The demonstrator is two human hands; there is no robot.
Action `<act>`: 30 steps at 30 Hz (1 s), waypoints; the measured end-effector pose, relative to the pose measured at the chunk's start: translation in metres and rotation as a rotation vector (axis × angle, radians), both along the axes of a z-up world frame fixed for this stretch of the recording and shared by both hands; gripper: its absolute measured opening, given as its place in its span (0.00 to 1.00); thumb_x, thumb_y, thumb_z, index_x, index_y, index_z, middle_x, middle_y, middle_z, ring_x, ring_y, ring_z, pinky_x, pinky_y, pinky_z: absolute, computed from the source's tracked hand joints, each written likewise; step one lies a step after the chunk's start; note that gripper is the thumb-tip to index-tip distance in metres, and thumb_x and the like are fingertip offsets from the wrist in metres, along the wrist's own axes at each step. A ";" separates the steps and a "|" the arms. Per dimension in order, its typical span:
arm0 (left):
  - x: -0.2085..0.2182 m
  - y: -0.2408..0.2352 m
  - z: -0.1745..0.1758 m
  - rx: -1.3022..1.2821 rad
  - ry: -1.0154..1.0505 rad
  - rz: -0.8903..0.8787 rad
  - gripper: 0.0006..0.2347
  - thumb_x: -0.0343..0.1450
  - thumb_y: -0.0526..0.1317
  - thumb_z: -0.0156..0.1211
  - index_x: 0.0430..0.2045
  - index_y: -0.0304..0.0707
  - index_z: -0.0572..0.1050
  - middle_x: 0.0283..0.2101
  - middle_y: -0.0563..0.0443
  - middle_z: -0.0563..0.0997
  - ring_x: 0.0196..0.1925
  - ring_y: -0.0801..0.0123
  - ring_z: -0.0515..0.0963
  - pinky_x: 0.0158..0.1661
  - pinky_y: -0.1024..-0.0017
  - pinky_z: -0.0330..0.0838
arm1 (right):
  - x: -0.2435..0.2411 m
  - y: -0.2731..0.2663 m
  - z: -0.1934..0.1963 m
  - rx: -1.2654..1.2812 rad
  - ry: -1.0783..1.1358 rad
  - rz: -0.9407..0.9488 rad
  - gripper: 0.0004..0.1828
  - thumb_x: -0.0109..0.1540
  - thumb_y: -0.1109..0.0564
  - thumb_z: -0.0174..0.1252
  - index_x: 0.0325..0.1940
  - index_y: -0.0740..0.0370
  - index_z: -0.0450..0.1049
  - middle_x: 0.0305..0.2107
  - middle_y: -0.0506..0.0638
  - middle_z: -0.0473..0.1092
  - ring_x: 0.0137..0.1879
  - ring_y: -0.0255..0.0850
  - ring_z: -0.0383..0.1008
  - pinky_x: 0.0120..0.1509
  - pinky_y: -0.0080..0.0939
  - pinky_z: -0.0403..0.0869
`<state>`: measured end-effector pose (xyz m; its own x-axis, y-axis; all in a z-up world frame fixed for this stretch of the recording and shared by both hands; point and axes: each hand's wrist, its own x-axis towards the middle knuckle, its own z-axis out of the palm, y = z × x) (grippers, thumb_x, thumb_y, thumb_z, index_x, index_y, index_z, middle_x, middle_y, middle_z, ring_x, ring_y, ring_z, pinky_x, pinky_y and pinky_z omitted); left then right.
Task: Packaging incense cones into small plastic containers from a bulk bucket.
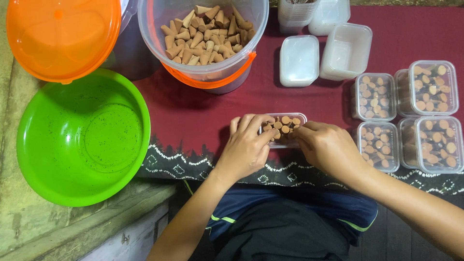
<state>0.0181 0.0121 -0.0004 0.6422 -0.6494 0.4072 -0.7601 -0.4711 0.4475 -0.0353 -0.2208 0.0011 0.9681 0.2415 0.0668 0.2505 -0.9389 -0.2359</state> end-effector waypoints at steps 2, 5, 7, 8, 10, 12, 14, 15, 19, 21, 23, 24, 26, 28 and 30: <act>0.000 0.000 -0.002 -0.002 -0.004 0.001 0.13 0.62 0.31 0.50 0.37 0.40 0.79 0.50 0.50 0.73 0.55 0.56 0.71 0.51 0.56 0.60 | 0.002 0.004 0.005 0.013 -0.017 0.013 0.05 0.57 0.54 0.65 0.37 0.49 0.79 0.30 0.45 0.77 0.40 0.48 0.81 0.36 0.47 0.79; 0.000 0.000 -0.005 -0.008 -0.013 0.000 0.13 0.62 0.31 0.51 0.37 0.40 0.79 0.50 0.50 0.73 0.55 0.56 0.71 0.51 0.56 0.60 | 0.004 0.007 0.007 0.040 -0.040 0.048 0.02 0.58 0.54 0.64 0.35 0.50 0.79 0.30 0.45 0.77 0.39 0.47 0.81 0.36 0.46 0.78; -0.001 0.000 -0.006 -0.013 -0.018 -0.002 0.13 0.62 0.31 0.50 0.36 0.40 0.79 0.50 0.49 0.73 0.54 0.56 0.71 0.51 0.57 0.60 | 0.005 0.009 0.008 0.054 -0.047 0.072 0.01 0.59 0.54 0.64 0.34 0.50 0.79 0.29 0.44 0.77 0.38 0.46 0.81 0.36 0.44 0.77; -0.001 -0.001 -0.006 -0.014 -0.022 -0.001 0.13 0.62 0.31 0.50 0.36 0.41 0.79 0.50 0.49 0.73 0.54 0.56 0.71 0.51 0.57 0.60 | 0.005 0.011 0.010 0.053 -0.053 0.078 0.01 0.58 0.56 0.64 0.34 0.51 0.79 0.30 0.45 0.77 0.38 0.47 0.81 0.35 0.45 0.77; -0.003 -0.002 -0.006 -0.015 -0.024 -0.001 0.13 0.62 0.31 0.50 0.36 0.41 0.79 0.50 0.49 0.73 0.54 0.55 0.71 0.51 0.57 0.60 | 0.005 0.011 0.007 0.053 -0.058 0.084 0.02 0.57 0.58 0.65 0.34 0.52 0.80 0.30 0.46 0.77 0.38 0.48 0.81 0.35 0.46 0.77; -0.005 -0.003 -0.007 -0.044 -0.007 -0.050 0.12 0.60 0.32 0.52 0.33 0.44 0.80 0.50 0.51 0.74 0.55 0.55 0.71 0.51 0.55 0.59 | 0.004 0.006 -0.003 0.058 -0.076 0.076 0.01 0.58 0.56 0.64 0.34 0.51 0.80 0.30 0.45 0.77 0.37 0.48 0.80 0.35 0.45 0.76; -0.009 -0.008 -0.005 -0.043 -0.012 -0.056 0.12 0.60 0.33 0.52 0.32 0.45 0.80 0.50 0.51 0.73 0.55 0.56 0.71 0.52 0.55 0.60 | 0.004 0.004 -0.004 0.063 -0.081 0.077 0.02 0.58 0.56 0.64 0.35 0.52 0.79 0.30 0.45 0.77 0.37 0.48 0.80 0.35 0.46 0.76; -0.011 -0.011 -0.004 -0.042 -0.018 -0.067 0.11 0.60 0.33 0.52 0.31 0.45 0.80 0.50 0.52 0.73 0.54 0.56 0.71 0.52 0.55 0.60 | 0.004 0.003 -0.005 0.068 -0.086 0.074 0.02 0.58 0.55 0.64 0.35 0.52 0.79 0.31 0.46 0.76 0.37 0.49 0.80 0.36 0.47 0.76; -0.009 -0.013 -0.011 -0.009 -0.025 -0.072 0.12 0.61 0.37 0.52 0.33 0.47 0.81 0.50 0.51 0.73 0.55 0.55 0.71 0.51 0.54 0.60 | 0.004 0.004 -0.002 0.067 -0.095 0.076 0.00 0.59 0.57 0.63 0.33 0.52 0.78 0.30 0.45 0.76 0.37 0.48 0.80 0.36 0.45 0.75; -0.008 -0.013 -0.013 0.005 -0.038 -0.056 0.12 0.61 0.38 0.51 0.34 0.48 0.81 0.49 0.50 0.73 0.54 0.55 0.71 0.51 0.54 0.60 | 0.004 0.003 -0.001 0.060 -0.098 0.062 0.01 0.59 0.56 0.64 0.32 0.51 0.79 0.29 0.43 0.76 0.37 0.45 0.80 0.36 0.42 0.75; -0.007 -0.013 -0.011 0.014 -0.055 -0.039 0.12 0.61 0.38 0.51 0.34 0.47 0.80 0.49 0.50 0.73 0.54 0.55 0.71 0.51 0.54 0.59 | 0.002 -0.001 -0.006 0.048 -0.094 0.058 0.00 0.58 0.56 0.64 0.32 0.50 0.79 0.30 0.42 0.76 0.38 0.44 0.80 0.36 0.42 0.75; -0.007 -0.013 -0.010 0.022 -0.073 -0.020 0.13 0.61 0.39 0.51 0.34 0.47 0.80 0.48 0.49 0.73 0.54 0.55 0.71 0.51 0.53 0.59 | 0.002 -0.003 -0.009 0.036 -0.090 0.056 0.01 0.58 0.55 0.65 0.33 0.50 0.79 0.30 0.42 0.76 0.38 0.43 0.81 0.37 0.41 0.75; -0.008 -0.013 -0.009 0.025 -0.077 -0.001 0.14 0.61 0.39 0.51 0.36 0.46 0.80 0.49 0.49 0.73 0.55 0.54 0.71 0.51 0.52 0.59 | 0.002 0.000 -0.004 0.035 -0.091 0.053 0.01 0.58 0.56 0.65 0.33 0.50 0.80 0.30 0.42 0.76 0.38 0.43 0.81 0.37 0.41 0.75; -0.009 -0.013 -0.009 0.026 -0.081 0.016 0.15 0.62 0.39 0.51 0.38 0.46 0.81 0.49 0.48 0.73 0.55 0.53 0.71 0.51 0.52 0.59 | 0.002 0.001 -0.003 0.033 -0.092 0.049 0.01 0.58 0.56 0.65 0.33 0.50 0.80 0.30 0.42 0.76 0.38 0.43 0.80 0.37 0.41 0.75; -0.010 -0.014 -0.011 0.012 -0.088 0.018 0.14 0.63 0.40 0.51 0.38 0.45 0.81 0.48 0.48 0.73 0.54 0.54 0.71 0.51 0.52 0.59 | 0.002 0.001 -0.005 0.054 -0.081 0.054 0.03 0.58 0.53 0.66 0.33 0.49 0.79 0.31 0.42 0.75 0.37 0.44 0.80 0.37 0.42 0.75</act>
